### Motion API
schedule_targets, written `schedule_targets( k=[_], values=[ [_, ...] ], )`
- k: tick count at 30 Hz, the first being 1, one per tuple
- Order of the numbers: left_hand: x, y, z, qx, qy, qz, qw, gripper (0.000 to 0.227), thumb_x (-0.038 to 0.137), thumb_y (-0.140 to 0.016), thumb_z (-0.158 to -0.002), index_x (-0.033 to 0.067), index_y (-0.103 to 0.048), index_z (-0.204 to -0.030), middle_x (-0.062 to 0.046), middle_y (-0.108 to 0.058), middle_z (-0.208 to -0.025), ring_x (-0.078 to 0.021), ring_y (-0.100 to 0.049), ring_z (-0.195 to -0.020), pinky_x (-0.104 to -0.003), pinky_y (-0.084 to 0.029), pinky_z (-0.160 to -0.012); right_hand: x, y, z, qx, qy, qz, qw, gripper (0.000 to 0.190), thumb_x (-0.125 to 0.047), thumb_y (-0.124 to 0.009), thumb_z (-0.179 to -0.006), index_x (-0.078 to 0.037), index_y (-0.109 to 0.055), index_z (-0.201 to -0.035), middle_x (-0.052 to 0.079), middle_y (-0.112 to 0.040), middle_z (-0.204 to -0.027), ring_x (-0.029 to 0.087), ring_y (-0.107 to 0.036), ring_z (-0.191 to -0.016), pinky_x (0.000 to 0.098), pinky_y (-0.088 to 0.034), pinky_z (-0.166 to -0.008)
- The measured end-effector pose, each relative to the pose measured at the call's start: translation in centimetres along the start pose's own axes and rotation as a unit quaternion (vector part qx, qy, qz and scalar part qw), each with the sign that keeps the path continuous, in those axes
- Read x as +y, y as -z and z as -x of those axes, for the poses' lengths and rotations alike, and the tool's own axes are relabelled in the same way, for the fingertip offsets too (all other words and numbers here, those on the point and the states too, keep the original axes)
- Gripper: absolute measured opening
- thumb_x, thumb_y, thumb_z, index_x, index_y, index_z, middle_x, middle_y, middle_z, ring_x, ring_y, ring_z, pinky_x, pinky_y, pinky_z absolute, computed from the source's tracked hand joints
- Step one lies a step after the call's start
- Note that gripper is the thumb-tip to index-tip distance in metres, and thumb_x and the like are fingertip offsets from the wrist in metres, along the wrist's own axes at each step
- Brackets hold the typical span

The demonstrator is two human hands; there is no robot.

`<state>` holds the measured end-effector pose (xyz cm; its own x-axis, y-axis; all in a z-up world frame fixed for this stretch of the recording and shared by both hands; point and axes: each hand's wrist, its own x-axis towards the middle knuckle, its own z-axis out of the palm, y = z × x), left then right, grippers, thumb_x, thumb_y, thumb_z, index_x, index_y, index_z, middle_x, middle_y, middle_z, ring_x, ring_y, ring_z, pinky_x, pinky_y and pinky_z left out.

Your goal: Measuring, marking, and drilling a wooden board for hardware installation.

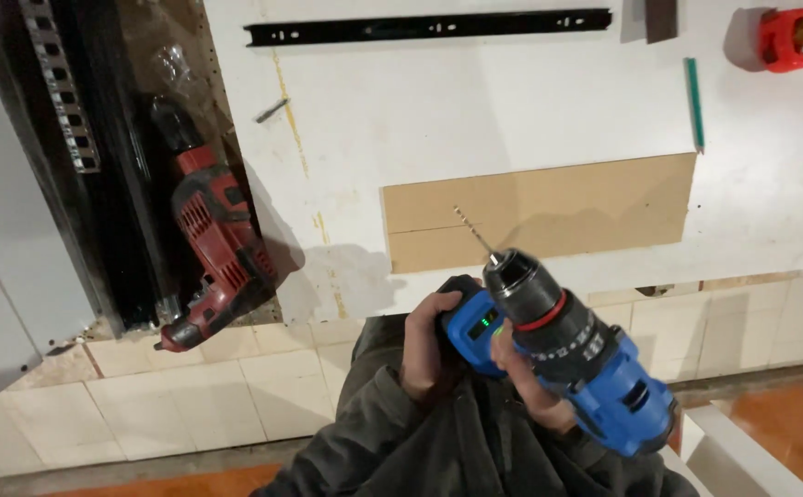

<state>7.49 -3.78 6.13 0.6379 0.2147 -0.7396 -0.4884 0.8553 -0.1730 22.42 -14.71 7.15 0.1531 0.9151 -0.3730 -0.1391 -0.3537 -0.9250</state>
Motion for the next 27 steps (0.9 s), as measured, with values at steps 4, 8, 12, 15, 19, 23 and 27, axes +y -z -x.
schedule_targets(
  k=[4,8,12,15,19,23,27],
  values=[
    [-1.3,-0.2,-0.9,-0.009,-0.123,-0.017,0.992,0.036,0.029,-0.057,-0.094,0.0009,-0.068,-0.114,-0.010,-0.071,-0.101,-0.0233,-0.068,-0.093,-0.035,-0.055,-0.088,8.8,2.0,2.0,0.002,-0.002,-0.096,0.995,0.026,-0.012,-0.056,-0.114,-0.011,-0.053,-0.088,0.001,-0.055,-0.074,0.016,-0.058,-0.071,0.0281,-0.049,-0.069],
    [-1.1,-1.2,-0.3,0.002,-0.072,-0.003,0.997,0.032,0.032,-0.058,-0.093,0.0023,-0.067,-0.102,-0.012,-0.072,-0.093,-0.0249,-0.069,-0.083,-0.037,-0.057,-0.080,5.4,1.2,-0.4,0.119,-0.153,-0.093,0.977,0.037,-0.019,-0.053,-0.117,-0.005,-0.053,-0.083,0.006,-0.059,-0.066,0.016,-0.058,-0.061,0.0297,-0.048,-0.061],
    [-0.5,-2.0,0.8,0.047,-0.031,-0.003,0.998,0.028,0.031,-0.060,-0.092,0.0048,-0.067,-0.098,-0.010,-0.071,-0.089,-0.0236,-0.068,-0.079,-0.036,-0.056,-0.078,-11.7,-2.7,-0.8,0.095,-0.015,0.154,0.983,0.018,-0.012,-0.071,-0.092,-0.005,-0.065,-0.107,0.003,-0.070,-0.080,0.014,-0.067,-0.075,0.0279,-0.056,-0.071],
    [-1.5,1.0,0.3,0.040,-0.018,-0.013,0.999,0.028,0.030,-0.060,-0.092,0.0046,-0.068,-0.099,-0.011,-0.071,-0.089,-0.0235,-0.067,-0.080,-0.036,-0.055,-0.079,-13.0,-2.6,-0.4,0.098,0.027,0.274,0.956,0.023,-0.016,-0.078,-0.087,-0.008,-0.072,-0.108,0.001,-0.076,-0.086,0.012,-0.074,-0.079,0.0286,-0.058,-0.071],
    [-3.7,8.1,0.2,0.041,-0.113,-0.158,0.980,0.028,0.026,-0.063,-0.097,0.0001,-0.069,-0.106,-0.008,-0.070,-0.100,-0.0188,-0.065,-0.096,-0.034,-0.052,-0.092,-16.1,-1.9,-0.4,0.019,0.033,0.344,0.938,0.022,-0.026,-0.075,-0.086,-0.007,-0.077,-0.097,0.001,-0.076,-0.084,0.013,-0.074,-0.075,0.0293,-0.058,-0.066],
    [0.7,0.5,8.2,-0.022,0.071,-0.183,0.980,0.035,0.024,-0.059,-0.085,0.0085,-0.070,-0.114,-0.006,-0.073,-0.106,-0.0185,-0.067,-0.101,-0.033,-0.052,-0.094,-11.8,1.4,2.1,-0.035,0.032,0.188,0.981,0.020,-0.027,-0.072,-0.090,-0.007,-0.070,-0.091,0.005,-0.071,-0.081,0.016,-0.070,-0.074,0.0302,-0.056,-0.067],
    [-1.5,5.8,5.6,-0.185,-0.129,-0.396,0.890,0.047,0.026,-0.061,-0.094,-0.0028,-0.061,-0.132,-0.013,-0.064,-0.127,-0.0248,-0.057,-0.121,-0.037,-0.042,-0.109,-11.5,1.4,4.0,-0.076,0.028,-0.139,0.987,0.023,-0.024,-0.067,-0.100,-0.004,-0.060,-0.091,0.010,-0.061,-0.076,0.022,-0.061,-0.073,0.0345,-0.051,-0.071]
  ],
)
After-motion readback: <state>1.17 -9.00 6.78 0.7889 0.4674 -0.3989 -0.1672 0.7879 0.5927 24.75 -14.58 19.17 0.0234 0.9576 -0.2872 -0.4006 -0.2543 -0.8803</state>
